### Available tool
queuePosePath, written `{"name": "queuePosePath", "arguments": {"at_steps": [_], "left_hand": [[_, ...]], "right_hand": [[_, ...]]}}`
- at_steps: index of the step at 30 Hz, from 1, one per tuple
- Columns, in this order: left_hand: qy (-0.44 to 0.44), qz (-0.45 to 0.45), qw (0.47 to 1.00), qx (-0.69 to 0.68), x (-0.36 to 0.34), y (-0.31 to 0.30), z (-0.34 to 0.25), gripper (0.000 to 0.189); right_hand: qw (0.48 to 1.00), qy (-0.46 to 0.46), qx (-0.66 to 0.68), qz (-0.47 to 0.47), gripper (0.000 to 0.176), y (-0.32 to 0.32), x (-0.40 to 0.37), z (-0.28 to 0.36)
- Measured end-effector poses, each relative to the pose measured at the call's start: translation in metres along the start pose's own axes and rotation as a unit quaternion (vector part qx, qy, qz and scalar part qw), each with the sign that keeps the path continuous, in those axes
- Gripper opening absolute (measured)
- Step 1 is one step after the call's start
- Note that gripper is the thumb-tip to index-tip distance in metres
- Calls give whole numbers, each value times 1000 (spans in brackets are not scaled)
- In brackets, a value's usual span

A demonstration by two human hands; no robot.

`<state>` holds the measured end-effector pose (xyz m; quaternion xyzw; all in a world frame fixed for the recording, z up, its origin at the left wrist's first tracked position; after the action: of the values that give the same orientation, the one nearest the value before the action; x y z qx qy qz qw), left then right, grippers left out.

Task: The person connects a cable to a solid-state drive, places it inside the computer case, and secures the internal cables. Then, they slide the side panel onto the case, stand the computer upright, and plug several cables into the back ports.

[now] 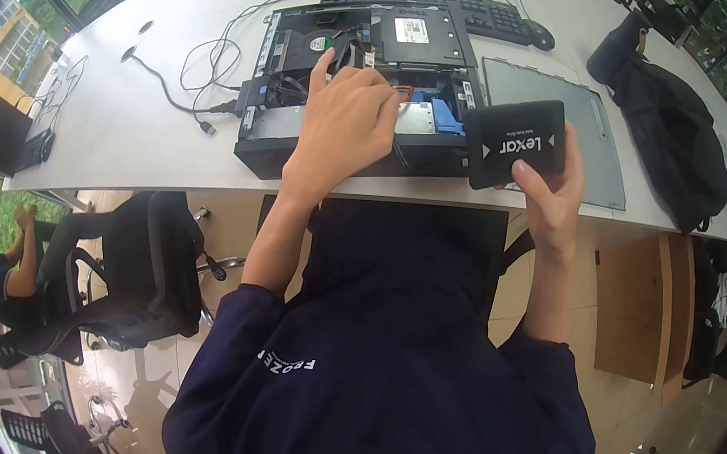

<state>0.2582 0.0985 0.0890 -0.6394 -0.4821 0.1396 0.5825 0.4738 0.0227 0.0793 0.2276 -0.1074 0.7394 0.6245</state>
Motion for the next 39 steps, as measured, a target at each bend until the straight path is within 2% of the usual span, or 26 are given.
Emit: {"name": "queuePosePath", "arguments": {"at_steps": [3, 6, 7, 9, 10, 12, 14, 17, 21, 23, 29, 30, 32, 34, 36, 39], "left_hand": [[121, -66, 990, 9, 2, -12, -21, 13], [166, -41, 985, -3, 8, -8, -20, 13], [169, -40, 985, -4, 10, -9, -19, 13], [165, -33, 985, -34, 15, -11, -17, 29], [167, -33, 985, -35, 17, -12, -20, 29], [123, -131, 980, -81, 16, -33, -14, 30], [112, -161, 978, -73, 15, -38, -9, 25], [-77, -41, 991, -103, 22, -13, 35, 22], [-65, -46, 996, -42, 19, -20, 29, 22], [-1, -55, 983, -175, 20, -26, 16, 21], [93, -41, 950, -295, 20, -16, -16, 20], [92, -43, 951, -294, 19, -14, -19, 20], [96, 32, 954, -284, 20, 2, -31, 20], [67, 48, 952, -294, 22, 10, -29, 19], [12, 105, 931, -349, 25, 25, -20, 22], [46, 75, 905, -416, 23, 22, -22, 27]], "right_hand": [[999, 12, 30, -30, 52, -11, 0, -8], [998, 12, 39, -41, 50, -16, 1, -11], [998, 13, 33, -44, 50, -16, 2, -12], [998, 14, 27, -49, 49, -17, 3, -12], [998, 17, 34, -48, 49, -17, 3, -13], [998, 21, 41, -50, 49, -19, 3, -14], [997, 19, 46, -56, 48, -22, 3, -12], [997, 22, 41, -59, 48, -24, 3, -12], [997, 25, 46, -65, 48, -25, 1, -12], [996, 41, 23, -73, 48, -28, 0, -11], [998, -19, -10, -64, 50, -23, 5, -1], [998, -20, -9, -61, 50, -22, 7, -2], [997, -30, -9, -76, 49, -24, 9, -1], [997, -27, -15, -74, 48, -26, 11, -1], [997, -24, -22, -72, 47, -29, 14, 0], [996, -10, -44, -72, 47, -34, 17, 1]]}}
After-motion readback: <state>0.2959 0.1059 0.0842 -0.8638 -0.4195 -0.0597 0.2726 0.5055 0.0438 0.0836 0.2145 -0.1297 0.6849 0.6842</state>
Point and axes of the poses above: each hand's wrist, its own x-axis towards the middle knuckle, its own y-axis out of the palm, z = x × y, the point moved 9 cm from there along x, towards the middle knuckle, and after that the axes turned 9 degrees about z, right-handed, at the moved point
